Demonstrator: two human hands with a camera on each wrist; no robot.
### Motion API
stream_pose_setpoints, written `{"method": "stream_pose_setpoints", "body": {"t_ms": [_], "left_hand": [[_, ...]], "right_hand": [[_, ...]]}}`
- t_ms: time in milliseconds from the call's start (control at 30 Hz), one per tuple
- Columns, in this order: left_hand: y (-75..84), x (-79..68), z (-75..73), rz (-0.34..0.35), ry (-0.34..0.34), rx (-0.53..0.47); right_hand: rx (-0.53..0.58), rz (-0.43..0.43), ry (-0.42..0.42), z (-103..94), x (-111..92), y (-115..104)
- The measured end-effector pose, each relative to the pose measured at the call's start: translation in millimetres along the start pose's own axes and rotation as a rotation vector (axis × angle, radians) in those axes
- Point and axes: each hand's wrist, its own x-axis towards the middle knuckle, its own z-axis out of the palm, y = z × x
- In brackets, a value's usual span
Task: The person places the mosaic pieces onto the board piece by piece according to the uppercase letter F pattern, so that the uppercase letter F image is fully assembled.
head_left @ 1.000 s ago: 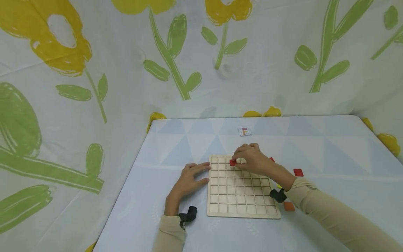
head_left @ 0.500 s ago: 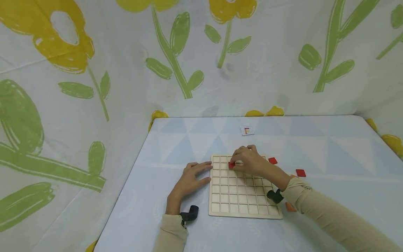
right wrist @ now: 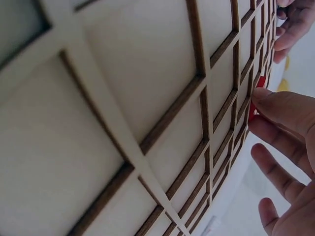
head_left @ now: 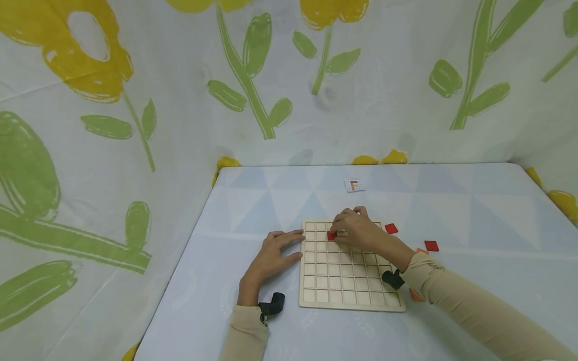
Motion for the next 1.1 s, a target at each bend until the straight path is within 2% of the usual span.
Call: {"method": "stream_pose_setpoints", "body": {"t_ms": [233, 433, 600, 867, 1100], "left_hand": [[2.3, 0.7, 0.6, -0.018, -0.007, -0.008], [3.6, -0.2, 0.6, -0.025, -0.009, 0.001], [4.3, -1.4, -1.7, -0.019, -0.005, -0.016], [2.1, -0.4, -0.4, 0.002, 0.01, -0.027], [3.0, -0.2, -0.9, -0.002, -0.005, -0.02]], "right_hand": [[-0.012, 0.012, 0.0, 0.9, -2, 1], [0.011, -0.003, 0.048, -0.4, -8, 3], [0.029, -0.026, 0.096, -10.4, -16, 6], [0.032, -0.002, 0.139, -31.0, -40, 17], [0.029, 0.041, 0.156, -41.0, -64, 30]]}}
